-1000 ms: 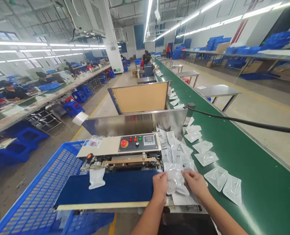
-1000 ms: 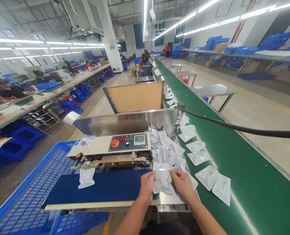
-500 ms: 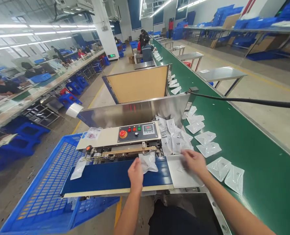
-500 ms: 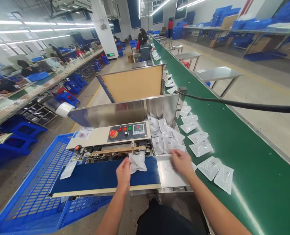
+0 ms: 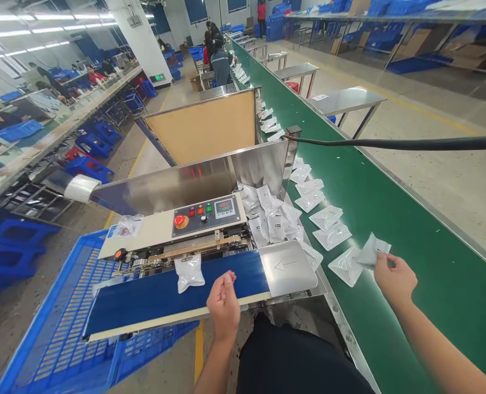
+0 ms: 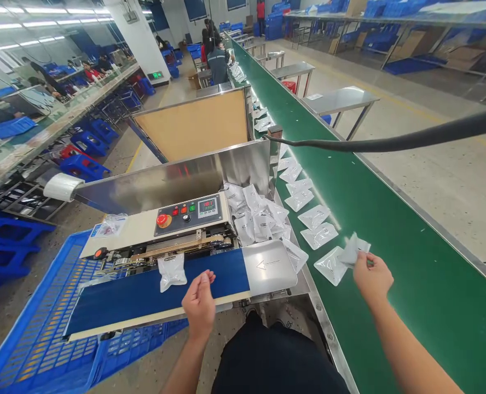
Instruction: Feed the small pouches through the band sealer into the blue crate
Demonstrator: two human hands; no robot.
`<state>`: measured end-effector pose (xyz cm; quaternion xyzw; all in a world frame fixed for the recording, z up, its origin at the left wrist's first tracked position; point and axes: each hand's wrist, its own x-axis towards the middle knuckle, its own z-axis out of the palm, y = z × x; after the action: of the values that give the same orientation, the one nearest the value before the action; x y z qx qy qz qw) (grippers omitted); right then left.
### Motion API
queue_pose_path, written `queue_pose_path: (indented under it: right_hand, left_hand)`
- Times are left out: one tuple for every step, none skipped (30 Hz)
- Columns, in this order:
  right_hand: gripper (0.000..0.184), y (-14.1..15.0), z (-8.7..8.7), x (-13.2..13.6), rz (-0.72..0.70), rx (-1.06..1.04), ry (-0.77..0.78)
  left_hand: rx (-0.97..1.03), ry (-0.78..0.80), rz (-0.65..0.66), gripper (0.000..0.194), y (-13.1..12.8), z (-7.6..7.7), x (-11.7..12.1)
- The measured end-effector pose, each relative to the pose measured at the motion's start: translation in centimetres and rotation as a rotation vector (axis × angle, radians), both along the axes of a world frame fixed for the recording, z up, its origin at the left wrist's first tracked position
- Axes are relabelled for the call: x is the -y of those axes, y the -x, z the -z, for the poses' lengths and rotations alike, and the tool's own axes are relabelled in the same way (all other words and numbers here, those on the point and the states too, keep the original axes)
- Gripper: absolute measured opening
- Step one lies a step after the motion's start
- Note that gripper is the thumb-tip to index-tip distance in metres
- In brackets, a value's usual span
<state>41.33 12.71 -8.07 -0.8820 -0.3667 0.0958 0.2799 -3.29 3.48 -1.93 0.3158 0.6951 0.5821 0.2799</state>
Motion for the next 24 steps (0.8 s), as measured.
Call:
queue_pose_path:
  right_hand:
    - [0.068,1.5,-0.9,0.0,-0.008,-0.066,-0.065]
    - [0.07,3.3,-2.0,-0.1,-0.049,-0.137,-0.14]
    - [0.072,5.3,-3.1,-0.1,-0.125,-0.201,-0.214]
    - [0.071,7.6,-4.2,-0.1,-0.235,-0.264,-0.254]
    - [0.069,9.9,-5.2,0.0,-0.36,-0.329,-0.266]
    - [0.065,12.2,-6.1,0.2,-0.479,-0.397,-0.27]
    - [0.062,14.4,-6.9,0.4,-0.583,-0.469,-0.262]
    - [0.06,16.3,-7.4,0.6,-0.674,-0.55,-0.246]
    - [0.059,18.0,-7.9,0.8,-0.739,-0.642,-0.226]
    - [0.059,19.3,-8.1,1.1,-0.775,-0.742,-0.203]
    - [0.061,20.4,-8.2,1.2,-0.784,-0.84,-0.181]
    - [0.063,21.1,-8.1,1.3,-0.771,-0.926,-0.157]
    - [0.064,21.5,-7.9,1.2,-0.753,-0.985,-0.125]
    - [0.065,21.8,-7.6,1.0,-0.739,-1.009,-0.085]
    - [0.063,21.9,-7.2,0.6,-0.723,-0.997,-0.052]
    - [0.06,22.0,-6.8,0.1,-0.707,-0.966,-0.022]
    - [0.057,22.1,-6.3,-0.6,-0.68,-0.93,0.002]
    - [0.055,22.3,-5.7,-1.3,-0.642,-0.9,0.021]
    - [0.054,22.7,-5.3,-2.1,-0.596,-0.886,0.034]
    - [0.052,23.3,-4.9,-2.8,-0.554,-0.889,0.048]
    - [0.05,24.1,-4.6,-3.5,-0.528,-0.905,0.074]
    - [0.048,25.1,-4.4,-4.0,-0.524,-0.925,0.106]
    - [0.047,26.2,-4.4,-4.4,-0.535,-0.945,0.134]
    - [0.046,27.3,-4.5,-4.7,-0.557,-0.968,0.163]
  left_hand:
    - [-0.016,-0.012,0.087,0.046,-1.3,-0.2,-0.7]
    - [-0.033,-0.023,0.18,0.043,-2.7,-0.4,-1.5]
    - [-0.044,-0.032,0.273,0.041,-4.1,-0.6,-2.4]
    - [-0.041,-0.04,0.356,0.04,-5.5,-0.8,-3.2]
    - [-0.018,-0.048,0.436,0.041,-6.8,-1.0,-4.0]
    - [0.018,-0.055,0.506,0.043,-7.8,-1.2,-4.7]
    - [0.054,-0.061,0.553,0.045,-8.7,-1.3,-5.3]
    - [0.08,-0.062,0.572,0.046,-9.2,-1.5,-5.7]
    - [0.087,-0.057,0.559,0.046,-9.4,-1.6,-6.1]
    - [0.078,-0.046,0.526,0.046,-9.3,-1.6,-6.2]
    - [0.059,-0.031,0.485,0.047,-9.0,-1.5,-6.3]
    - [0.041,-0.014,0.449,0.047,-8.5,-1.4,-6.2]
    - [0.032,0.003,0.431,0.047,-8.0,-1.1,-6.2]
    - [0.033,0.023,0.43,0.047,-7.3,-0.8,-6.1]
    - [0.046,0.048,0.426,0.046,-6.7,-0.3,-6.1]
    - [0.075,0.079,0.407,0.045,-6.2,0.2,-6.3]
    - [0.118,0.116,0.366,0.044,-5.7,0.9,-6.5]
    - [0.178,0.152,0.303,0.042,-5.2,1.5,-6.9]
    - [0.247,0.181,0.232,0.04,-4.8,2.1,-7.4]
    - [0.316,0.2,0.162,0.039,-4.3,2.7,-7.9]
    - [0.373,0.207,0.105,0.04,-3.9,3.2,-8.4]
    - [0.413,0.205,0.065,0.042,-3.3,3.6,-8.8]
    - [0.435,0.198,0.04,0.044,-2.7,3.9,-9.1]
    - [0.445,0.191,0.028,0.047,-2.0,4.1,-9.2]
